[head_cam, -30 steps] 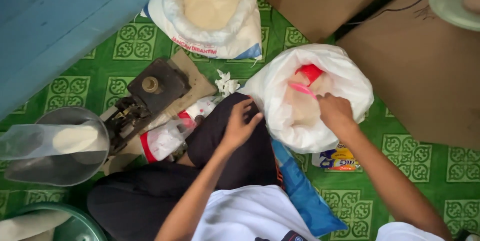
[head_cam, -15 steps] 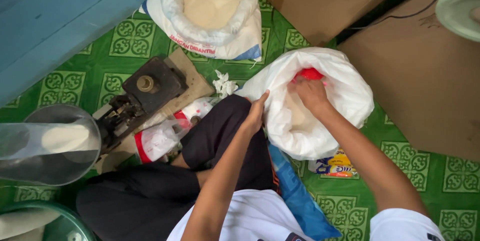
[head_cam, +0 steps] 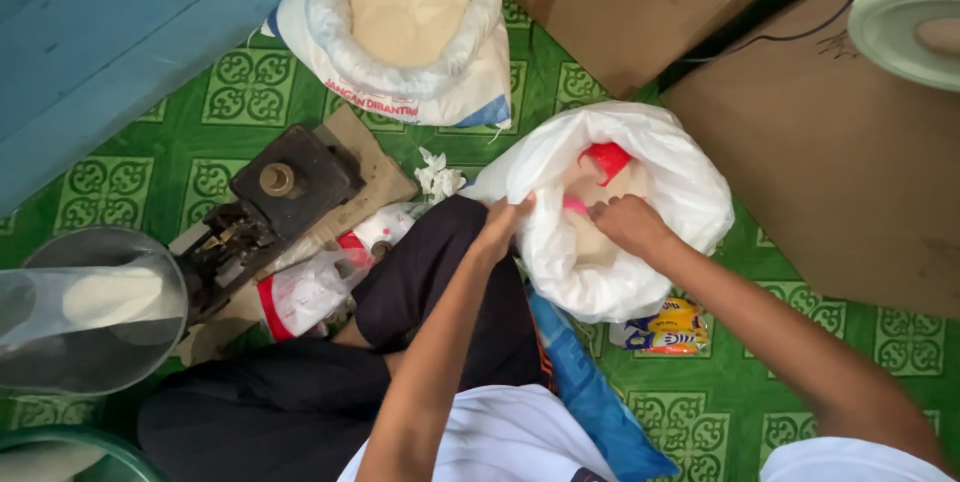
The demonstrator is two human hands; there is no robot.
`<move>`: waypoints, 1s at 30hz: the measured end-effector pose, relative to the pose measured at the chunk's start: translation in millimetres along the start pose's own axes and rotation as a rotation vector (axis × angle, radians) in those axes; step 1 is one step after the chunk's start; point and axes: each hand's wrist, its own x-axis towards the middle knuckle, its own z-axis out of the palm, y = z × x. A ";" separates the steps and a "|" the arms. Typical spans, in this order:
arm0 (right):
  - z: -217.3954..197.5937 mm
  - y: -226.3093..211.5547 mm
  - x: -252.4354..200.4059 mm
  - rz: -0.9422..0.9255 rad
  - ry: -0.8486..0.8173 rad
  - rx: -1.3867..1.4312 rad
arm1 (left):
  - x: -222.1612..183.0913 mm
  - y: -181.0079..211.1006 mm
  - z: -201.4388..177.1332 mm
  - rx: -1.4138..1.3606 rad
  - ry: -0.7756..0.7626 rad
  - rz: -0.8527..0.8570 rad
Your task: Filling small bags or containers with white powder from a large sack using a plastic scoop.
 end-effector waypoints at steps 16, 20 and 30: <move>4.6 25.1 -7.6 0.533 -0.431 0.162 | -76.4 53.4 22.5 0.050 0.072 0.011; 50.0 16.4 23.0 0.667 -0.506 0.127 | -96.3 51.0 27.0 0.093 0.096 -0.001; -20.3 7.5 13.1 0.521 -0.469 0.378 | -178.0 36.4 66.2 0.069 0.080 -0.030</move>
